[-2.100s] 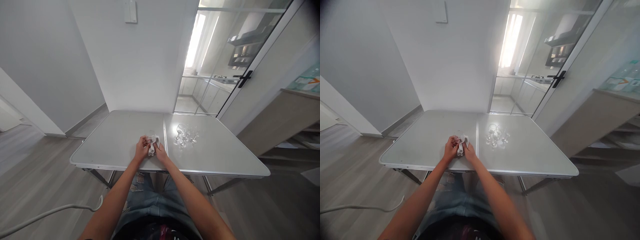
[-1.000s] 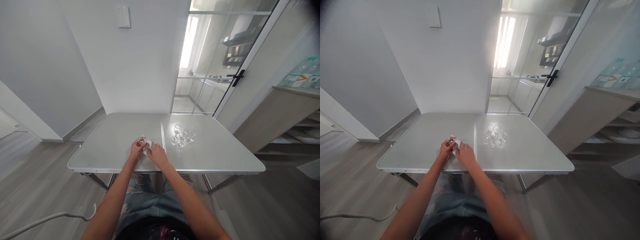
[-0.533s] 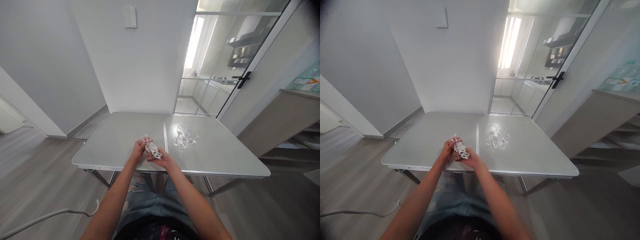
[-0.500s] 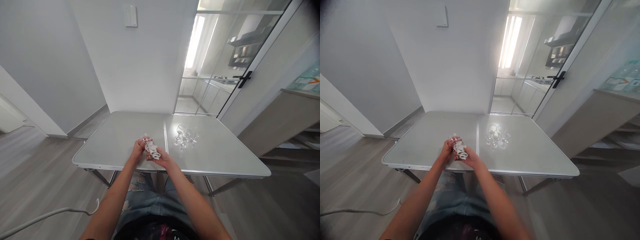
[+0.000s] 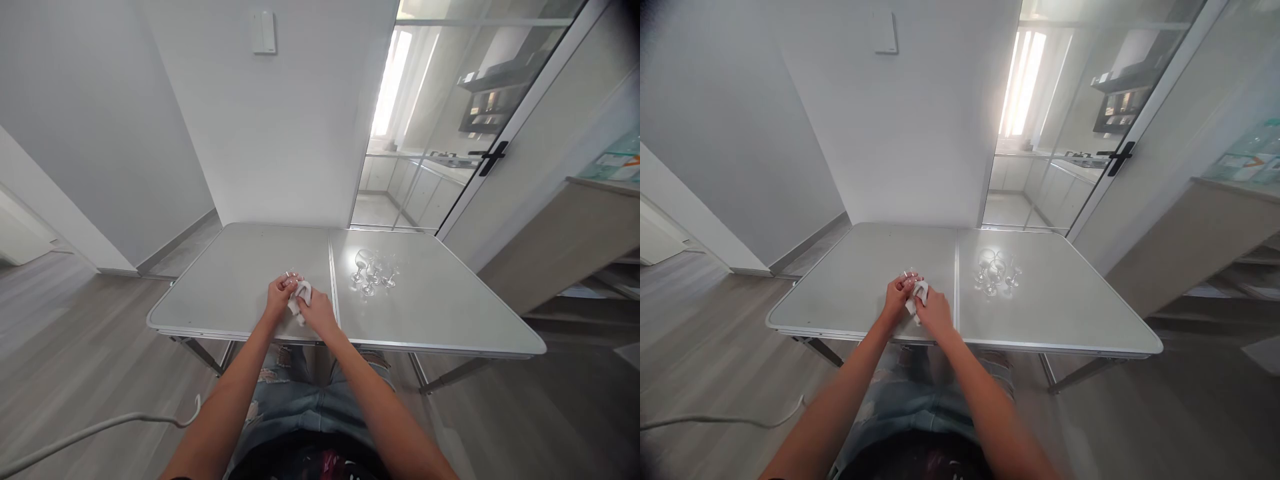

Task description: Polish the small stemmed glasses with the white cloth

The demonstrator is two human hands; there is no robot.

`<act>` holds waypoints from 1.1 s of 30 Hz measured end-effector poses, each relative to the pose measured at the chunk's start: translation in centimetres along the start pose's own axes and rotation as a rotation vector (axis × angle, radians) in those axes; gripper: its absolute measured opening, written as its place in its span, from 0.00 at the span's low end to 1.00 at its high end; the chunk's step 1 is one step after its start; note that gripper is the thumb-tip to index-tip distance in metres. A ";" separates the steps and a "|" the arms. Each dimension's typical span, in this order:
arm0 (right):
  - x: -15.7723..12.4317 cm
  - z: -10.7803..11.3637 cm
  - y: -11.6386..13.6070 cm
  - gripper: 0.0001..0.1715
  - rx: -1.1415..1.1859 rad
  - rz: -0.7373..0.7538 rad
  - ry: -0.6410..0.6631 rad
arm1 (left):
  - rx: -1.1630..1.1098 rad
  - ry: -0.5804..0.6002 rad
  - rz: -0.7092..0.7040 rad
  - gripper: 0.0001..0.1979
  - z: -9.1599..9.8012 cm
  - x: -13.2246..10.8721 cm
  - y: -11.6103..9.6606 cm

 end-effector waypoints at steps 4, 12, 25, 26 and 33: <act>-0.4 -4.1 -0.5 0.17 0.809 -0.168 0.537 | 0.028 0.048 -0.012 0.27 -0.2 -0.5 -0.5; -0.3 -4.4 -0.9 0.20 0.802 -0.147 0.498 | 0.020 0.039 -0.033 0.29 0.0 -0.3 -0.4; -0.4 -2.8 0.1 0.17 0.509 -0.085 0.347 | 0.002 -0.016 -0.034 0.27 0.2 -0.3 -0.6; -0.8 -3.7 0.3 0.18 0.721 -0.120 0.492 | 0.003 0.000 -0.019 0.28 0.1 -0.5 -0.4; -0.8 -4.0 -0.4 0.18 0.839 -0.172 0.488 | 0.020 0.037 -0.020 0.30 -0.2 -0.5 -0.2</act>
Point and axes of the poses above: each hand's wrist, its own x-axis towards the middle knuckle, its own z-axis out of the back of the hand, y = z × x, the point moved 10 cm from there along x, towards the middle knuckle, and after that the axes turned 5 degrees about -z, right-handed, at the moved point
